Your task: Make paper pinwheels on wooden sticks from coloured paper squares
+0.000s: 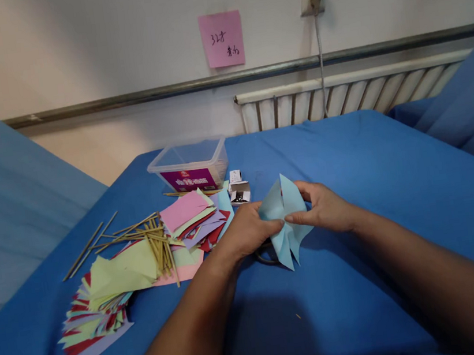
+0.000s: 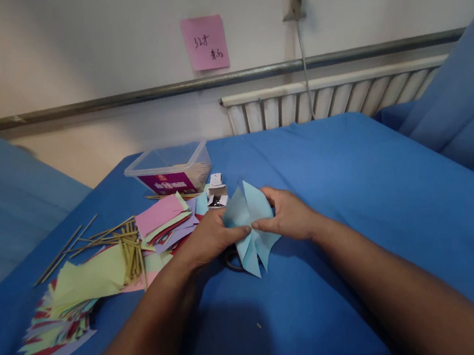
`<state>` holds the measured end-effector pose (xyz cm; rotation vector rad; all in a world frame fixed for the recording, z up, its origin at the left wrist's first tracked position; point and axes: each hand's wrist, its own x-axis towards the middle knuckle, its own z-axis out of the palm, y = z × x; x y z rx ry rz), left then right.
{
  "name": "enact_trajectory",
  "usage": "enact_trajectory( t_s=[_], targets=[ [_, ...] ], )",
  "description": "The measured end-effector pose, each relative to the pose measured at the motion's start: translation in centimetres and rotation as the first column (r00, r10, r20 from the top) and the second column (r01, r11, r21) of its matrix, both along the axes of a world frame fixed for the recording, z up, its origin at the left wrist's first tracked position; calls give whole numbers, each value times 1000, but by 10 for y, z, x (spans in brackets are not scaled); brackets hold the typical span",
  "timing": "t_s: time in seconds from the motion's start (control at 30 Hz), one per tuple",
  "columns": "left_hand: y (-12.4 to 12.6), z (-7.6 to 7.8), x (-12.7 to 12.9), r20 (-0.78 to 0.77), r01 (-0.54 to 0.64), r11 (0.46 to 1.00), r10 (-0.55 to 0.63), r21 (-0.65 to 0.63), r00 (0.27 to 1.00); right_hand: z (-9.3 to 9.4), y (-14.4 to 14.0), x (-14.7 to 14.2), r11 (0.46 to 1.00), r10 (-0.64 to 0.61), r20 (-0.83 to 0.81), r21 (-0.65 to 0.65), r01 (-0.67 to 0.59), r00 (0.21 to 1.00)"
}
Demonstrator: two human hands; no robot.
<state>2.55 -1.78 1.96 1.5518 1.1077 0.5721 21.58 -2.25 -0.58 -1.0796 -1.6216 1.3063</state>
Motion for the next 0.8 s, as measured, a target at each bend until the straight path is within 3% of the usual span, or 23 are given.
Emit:
enact_trajectory(
  t_s=[0.13,0.27,0.37,0.5,0.67,0.8],
  targets=[
    [0,1,0,3,-18,1000,18,-1,1000,-6,-1,-5,998,-23,-32,-56,21,999],
    [0,4,2,105,-222,975,224,-35,969,-9,0,-10,980,-199,-72,6,200,977],
    [3,4,1,309,-308,931,357,-196,881,-10,2,-14,933,-353,-133,27,359,926],
    [6,0,-1,463,-283,886,438,-367,771,-13,3,-16,886,-441,-213,52,461,872],
    [0,-4,6,478,-162,902,356,-400,803,-15,0,-18,884,-444,-207,54,464,872],
    [-1,-11,11,430,-161,894,351,-418,832,-14,-2,-21,897,-433,-188,9,442,881]
  ],
)
